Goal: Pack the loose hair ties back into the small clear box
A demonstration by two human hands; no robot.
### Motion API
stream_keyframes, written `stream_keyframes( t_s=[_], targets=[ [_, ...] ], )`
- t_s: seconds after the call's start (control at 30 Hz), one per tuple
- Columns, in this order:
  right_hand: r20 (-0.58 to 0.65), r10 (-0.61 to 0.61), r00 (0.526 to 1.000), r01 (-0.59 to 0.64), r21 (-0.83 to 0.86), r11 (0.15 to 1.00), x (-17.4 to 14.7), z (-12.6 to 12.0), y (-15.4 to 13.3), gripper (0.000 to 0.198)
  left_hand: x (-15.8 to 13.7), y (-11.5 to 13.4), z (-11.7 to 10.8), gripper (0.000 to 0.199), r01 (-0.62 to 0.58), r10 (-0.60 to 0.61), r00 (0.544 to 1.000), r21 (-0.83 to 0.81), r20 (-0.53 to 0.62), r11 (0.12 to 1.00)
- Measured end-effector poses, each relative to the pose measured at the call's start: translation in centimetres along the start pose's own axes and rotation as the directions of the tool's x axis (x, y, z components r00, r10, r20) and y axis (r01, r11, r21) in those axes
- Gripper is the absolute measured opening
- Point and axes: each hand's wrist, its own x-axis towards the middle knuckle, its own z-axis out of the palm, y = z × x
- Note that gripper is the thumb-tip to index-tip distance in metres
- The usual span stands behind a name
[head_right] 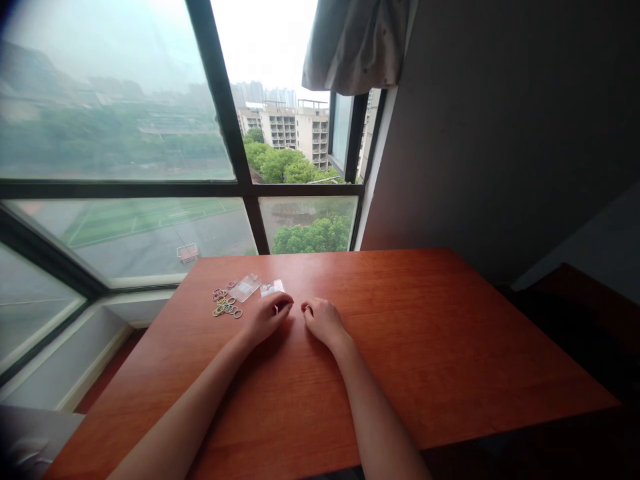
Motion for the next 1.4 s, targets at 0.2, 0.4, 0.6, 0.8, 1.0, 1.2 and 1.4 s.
stream_keyframes(
  t_s=[0.2,0.4,0.6,0.8,1.0,1.2,1.4],
  targets=[
    [0.01,0.002,1.0,-0.002,0.005,1.0,0.0,-0.1,-0.2,0.025,-0.6,-6.6,-7.4,0.02,0.436,-0.306,0.83,0.2,-0.466,0.877],
    [0.035,0.036,0.999,-0.035,-0.03,0.999,-0.1,-0.5,-0.7,0.025,-1.2,-9.4,-9.2,0.025,0.433,-0.348,0.876,0.228,-0.333,0.872],
    [0.034,0.03,0.999,-0.029,-0.03,0.999,0.0,-0.4,-0.7,0.026,-1.1,-9.2,-8.0,0.028,0.394,-0.338,0.912,0.264,-0.234,0.88],
    [0.001,0.051,0.999,-0.051,-0.034,0.998,0.0,-0.2,-0.4,0.027,-0.7,-7.6,-5.8,0.034,0.357,-0.31,0.927,0.247,-0.209,0.901],
    [-0.042,0.257,0.966,-0.26,-0.147,0.954,0.0,-1.2,-0.5,0.032,-0.1,-4.5,-2.7,0.03,0.264,-0.237,0.96,0.203,-0.147,0.943],
    [-0.053,0.354,0.934,-0.355,-0.253,0.9,0.0,-1.6,-0.1,0.038,0.0,-1.9,-0.1,0.035,0.218,-0.202,0.974,0.18,-0.103,0.959],
    [-0.087,0.409,0.908,-0.416,-0.301,0.858,0.0,-2.6,0.8,0.031,-0.4,0.5,0.7,0.031,0.175,-0.169,0.985,0.165,-0.045,0.971]
  ],
)
